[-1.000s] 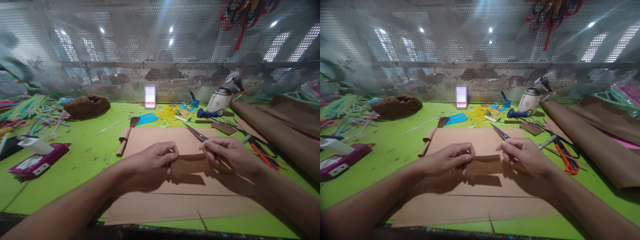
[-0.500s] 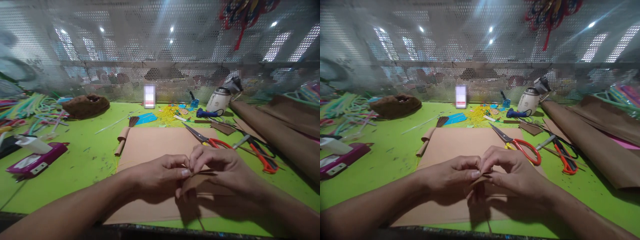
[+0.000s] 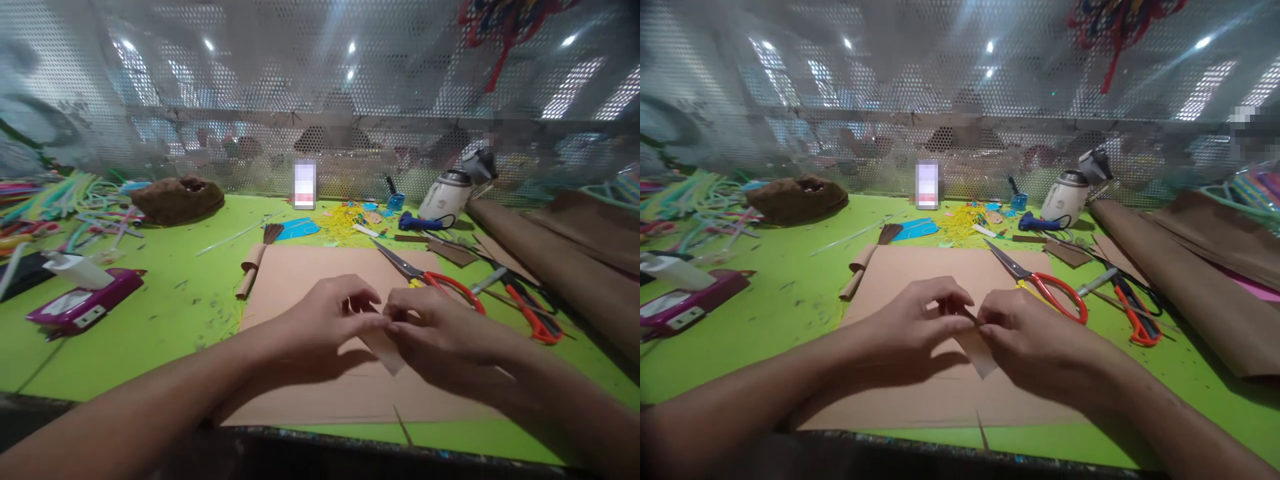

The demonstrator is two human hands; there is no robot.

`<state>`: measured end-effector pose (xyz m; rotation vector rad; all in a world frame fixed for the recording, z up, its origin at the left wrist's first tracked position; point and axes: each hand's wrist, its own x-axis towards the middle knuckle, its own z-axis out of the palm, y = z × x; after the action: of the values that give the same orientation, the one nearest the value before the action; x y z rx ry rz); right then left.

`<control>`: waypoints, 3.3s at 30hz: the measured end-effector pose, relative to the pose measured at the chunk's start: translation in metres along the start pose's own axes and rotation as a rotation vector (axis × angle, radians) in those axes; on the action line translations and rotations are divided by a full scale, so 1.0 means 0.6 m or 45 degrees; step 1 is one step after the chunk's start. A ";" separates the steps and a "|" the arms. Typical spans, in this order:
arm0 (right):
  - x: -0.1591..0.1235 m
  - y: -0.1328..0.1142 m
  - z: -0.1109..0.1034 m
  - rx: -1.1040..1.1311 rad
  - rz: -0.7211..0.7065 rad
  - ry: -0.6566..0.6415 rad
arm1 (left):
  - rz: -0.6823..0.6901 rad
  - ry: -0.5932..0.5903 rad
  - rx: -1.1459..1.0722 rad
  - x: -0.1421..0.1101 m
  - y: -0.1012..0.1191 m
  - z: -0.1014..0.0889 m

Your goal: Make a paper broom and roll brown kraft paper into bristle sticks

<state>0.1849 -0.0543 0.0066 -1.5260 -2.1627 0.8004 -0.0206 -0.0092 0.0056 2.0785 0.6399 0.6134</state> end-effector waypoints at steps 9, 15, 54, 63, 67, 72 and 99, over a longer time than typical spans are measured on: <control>0.003 0.018 0.047 0.075 -0.007 0.161 | -0.120 -0.068 0.294 0.006 -0.035 0.003; 0.005 0.020 0.051 -0.008 -0.014 0.142 | -0.139 -0.148 0.280 0.014 -0.052 -0.005; -0.019 0.022 0.047 -0.454 -0.182 0.124 | 0.298 -0.214 0.791 -0.006 -0.037 -0.016; -0.029 0.011 0.059 -0.736 -0.273 0.154 | 0.303 -0.217 0.973 -0.008 -0.035 -0.011; -0.029 0.009 0.069 -0.986 -0.516 0.179 | 0.333 -0.169 0.994 -0.008 -0.045 -0.007; -0.031 0.005 0.071 -1.127 -0.606 0.159 | 0.346 -0.188 1.083 -0.008 -0.037 -0.007; -0.027 -0.016 0.058 -0.359 -0.422 0.347 | -0.460 -0.272 0.044 0.002 -0.032 -0.002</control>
<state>0.1626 -0.0801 -0.0136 -1.2563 -2.2979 0.1745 -0.0248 0.0018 -0.0097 1.9587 0.8768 0.1732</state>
